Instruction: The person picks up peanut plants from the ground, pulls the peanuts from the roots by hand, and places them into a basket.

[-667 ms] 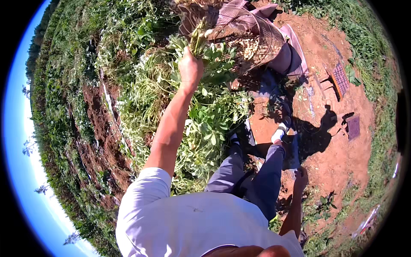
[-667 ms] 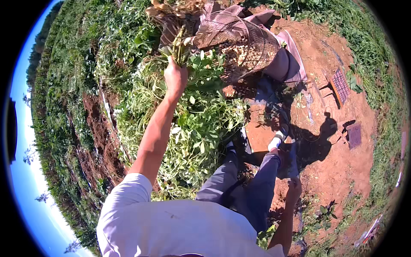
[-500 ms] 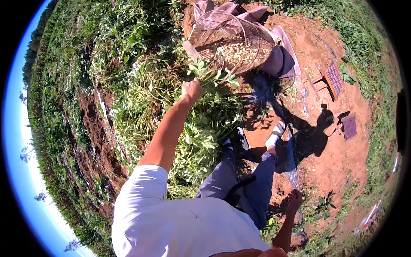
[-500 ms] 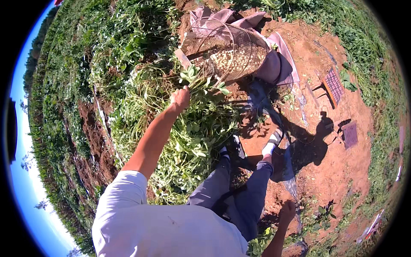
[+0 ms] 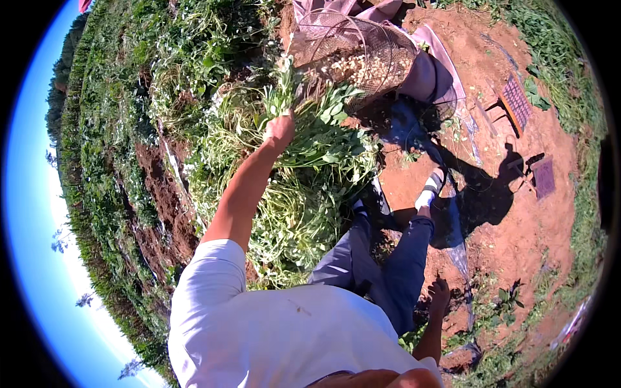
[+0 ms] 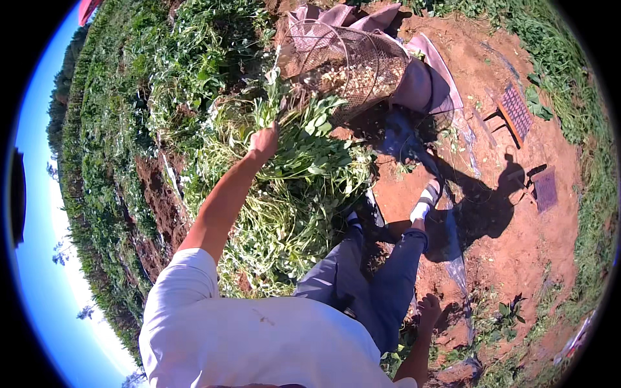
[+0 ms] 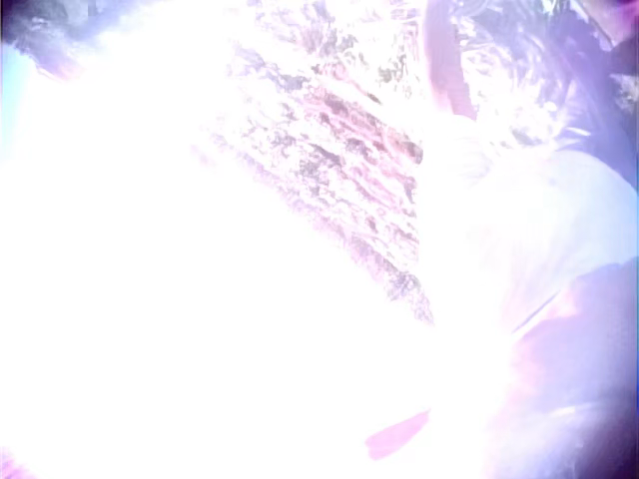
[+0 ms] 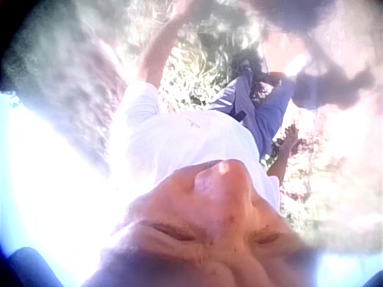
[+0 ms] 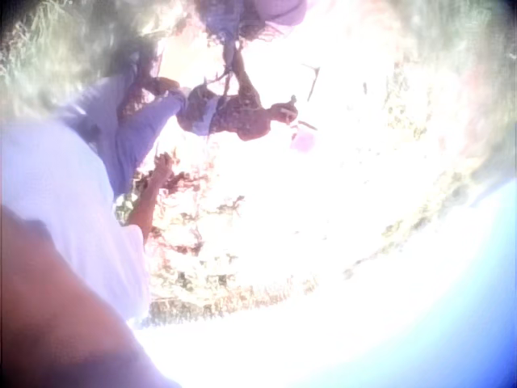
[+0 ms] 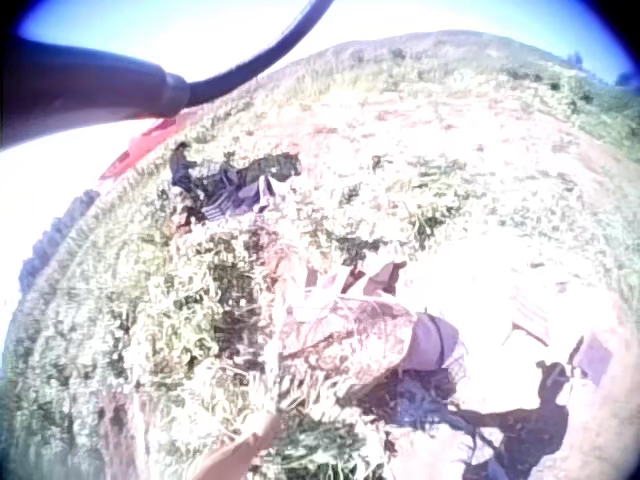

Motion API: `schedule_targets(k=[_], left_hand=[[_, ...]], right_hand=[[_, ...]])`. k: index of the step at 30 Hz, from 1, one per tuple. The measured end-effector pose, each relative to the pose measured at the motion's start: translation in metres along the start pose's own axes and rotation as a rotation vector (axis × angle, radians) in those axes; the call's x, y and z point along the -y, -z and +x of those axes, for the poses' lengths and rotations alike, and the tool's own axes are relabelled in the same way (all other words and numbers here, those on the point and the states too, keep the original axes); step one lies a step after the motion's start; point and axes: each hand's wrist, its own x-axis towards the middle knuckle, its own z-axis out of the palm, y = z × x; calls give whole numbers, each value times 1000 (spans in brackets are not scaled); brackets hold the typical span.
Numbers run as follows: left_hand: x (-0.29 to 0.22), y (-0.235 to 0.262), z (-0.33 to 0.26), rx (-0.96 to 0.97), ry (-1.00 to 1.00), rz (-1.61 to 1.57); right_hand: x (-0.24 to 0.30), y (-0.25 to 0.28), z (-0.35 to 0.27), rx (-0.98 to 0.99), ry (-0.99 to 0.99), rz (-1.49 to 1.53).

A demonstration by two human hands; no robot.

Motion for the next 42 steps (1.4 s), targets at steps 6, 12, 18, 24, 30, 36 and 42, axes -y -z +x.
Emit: schedule_targets(k=[6,12,18,24,30,36,42], left_hand=[[21,-17,13,-287,93,-99],[30,35,-7,-809,188,-389],[16,-50,0,-181,148,-171],[66,-11,-45,-399,184,-468],[102,22,-163,-638,238,-587],[126,35,-250,-658,298,-802],[128,61,-284,-535,310,-987]], right_hand=[[24,2,16,18,50,84],[67,-23,31,6,105,45],[87,-38,28,141,320,-80],[167,-129,41,160,460,-108],[321,-328,-26,700,783,161],[380,-486,-117,916,809,92],[384,-568,-142,1243,144,463]])
